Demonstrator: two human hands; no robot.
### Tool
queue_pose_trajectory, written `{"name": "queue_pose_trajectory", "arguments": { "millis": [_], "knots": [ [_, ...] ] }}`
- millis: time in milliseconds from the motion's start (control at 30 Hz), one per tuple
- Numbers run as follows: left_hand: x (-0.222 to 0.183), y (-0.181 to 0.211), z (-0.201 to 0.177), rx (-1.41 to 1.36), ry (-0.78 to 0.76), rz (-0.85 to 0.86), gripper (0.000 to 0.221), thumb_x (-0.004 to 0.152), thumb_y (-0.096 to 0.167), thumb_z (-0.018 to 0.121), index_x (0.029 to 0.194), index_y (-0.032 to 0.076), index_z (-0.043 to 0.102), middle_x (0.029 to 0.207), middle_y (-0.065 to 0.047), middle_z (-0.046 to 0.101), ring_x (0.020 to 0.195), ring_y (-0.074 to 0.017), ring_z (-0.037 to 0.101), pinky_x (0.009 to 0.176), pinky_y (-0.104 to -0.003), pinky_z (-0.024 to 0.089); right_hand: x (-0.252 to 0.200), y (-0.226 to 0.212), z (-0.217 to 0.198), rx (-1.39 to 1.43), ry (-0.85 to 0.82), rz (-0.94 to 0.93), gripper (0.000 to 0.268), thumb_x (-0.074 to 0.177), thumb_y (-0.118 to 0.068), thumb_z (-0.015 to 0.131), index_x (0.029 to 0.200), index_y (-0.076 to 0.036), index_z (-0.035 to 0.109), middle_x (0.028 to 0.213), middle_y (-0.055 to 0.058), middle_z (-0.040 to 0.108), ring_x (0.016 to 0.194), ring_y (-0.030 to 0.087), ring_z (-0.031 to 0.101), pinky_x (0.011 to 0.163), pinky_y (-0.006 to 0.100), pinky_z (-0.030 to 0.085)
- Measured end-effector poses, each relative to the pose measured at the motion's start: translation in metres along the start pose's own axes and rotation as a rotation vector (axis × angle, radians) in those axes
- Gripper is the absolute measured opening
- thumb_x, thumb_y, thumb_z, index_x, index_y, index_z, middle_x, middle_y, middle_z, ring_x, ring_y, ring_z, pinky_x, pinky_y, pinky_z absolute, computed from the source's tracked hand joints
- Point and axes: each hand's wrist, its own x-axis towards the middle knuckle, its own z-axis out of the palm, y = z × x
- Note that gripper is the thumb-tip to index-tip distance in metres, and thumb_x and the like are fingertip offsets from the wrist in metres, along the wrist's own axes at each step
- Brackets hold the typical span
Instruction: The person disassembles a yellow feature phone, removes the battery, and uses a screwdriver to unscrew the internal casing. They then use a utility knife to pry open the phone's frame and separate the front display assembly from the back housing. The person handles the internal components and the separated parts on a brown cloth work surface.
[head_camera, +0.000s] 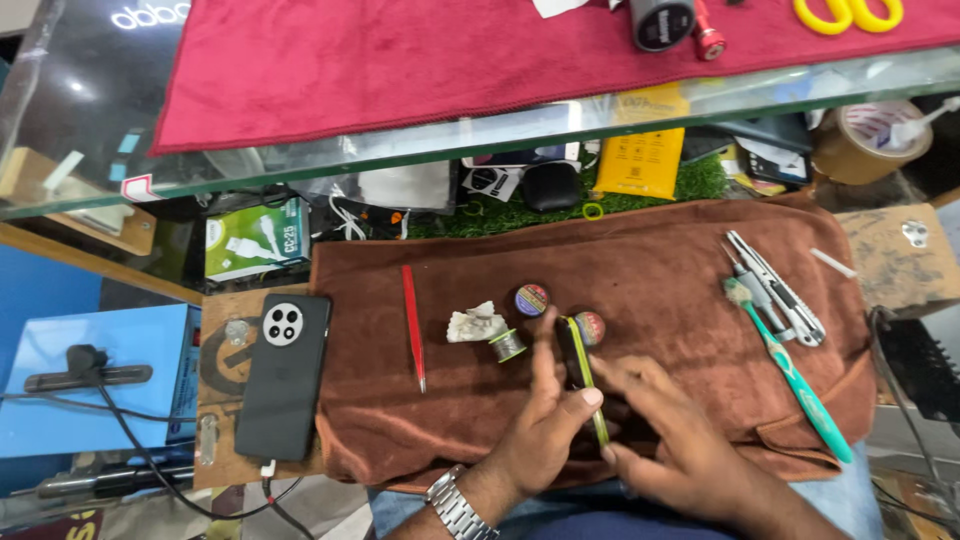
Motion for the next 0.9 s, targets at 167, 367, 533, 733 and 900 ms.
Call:
{"name": "queue_pose_trajectory", "arguments": {
  "millis": [167,367,533,733,900],
  "knots": [
    [0.002,0.006,-0.001,-0.254,-0.059,-0.131,0.092,0.104,0.022,0.045,0.165,0.021,-0.024,0.164,-0.021,0.025,0.126,-0.0337,0.048,0.100,-0.043,0.047,0.004,0.006,0.006,-0.046,0.010,0.015,0.085,0.073,-0.010,0.077,0.151,-0.003,0.045,0.126,0.015,0.056,0.116,0.028,0.060,0.100,0.037,0.048],
    [0.005,0.016,-0.001,-0.008,-0.027,-0.143,0.087,0.102,0.024,0.046,0.161,0.018,-0.017,0.167,-0.011,0.015,0.146,-0.0214,0.035,0.110,-0.041,0.045,0.005,0.012,0.008,-0.042,0.059,0.068,0.084,0.066,-0.011,0.079,0.145,-0.003,0.052,0.119,0.014,0.059,0.109,0.028,0.060,0.093,0.036,0.054],
    [0.006,0.005,-0.002,0.014,-0.035,-0.017,0.086,0.105,0.022,0.050,0.165,0.013,-0.012,0.158,-0.017,0.031,0.146,-0.0222,0.035,0.122,-0.039,0.030,0.002,0.017,0.010,-0.127,0.121,-0.061,0.080,0.065,-0.014,0.079,0.141,-0.002,0.056,0.117,0.016,0.062,0.105,0.029,0.066,0.090,0.037,0.056],
    [0.007,0.004,-0.001,0.016,-0.052,-0.084,0.087,0.104,0.022,0.049,0.164,0.015,-0.013,0.134,-0.011,0.045,0.127,-0.0179,0.046,0.115,-0.036,0.037,0.000,0.024,0.008,-0.123,0.150,-0.195,0.075,0.069,-0.016,0.080,0.139,0.000,0.058,0.115,0.015,0.064,0.101,0.029,0.068,0.086,0.037,0.057],
    [0.008,0.003,-0.001,0.036,-0.040,-0.147,0.088,0.103,0.020,0.049,0.165,0.019,-0.014,0.121,-0.009,0.047,0.110,-0.0170,0.048,0.104,-0.036,0.042,-0.002,0.024,0.009,-0.154,0.160,-0.195,0.069,0.067,-0.017,0.080,0.131,0.000,0.060,0.111,0.015,0.065,0.095,0.029,0.068,0.080,0.036,0.058]
  ]
}}
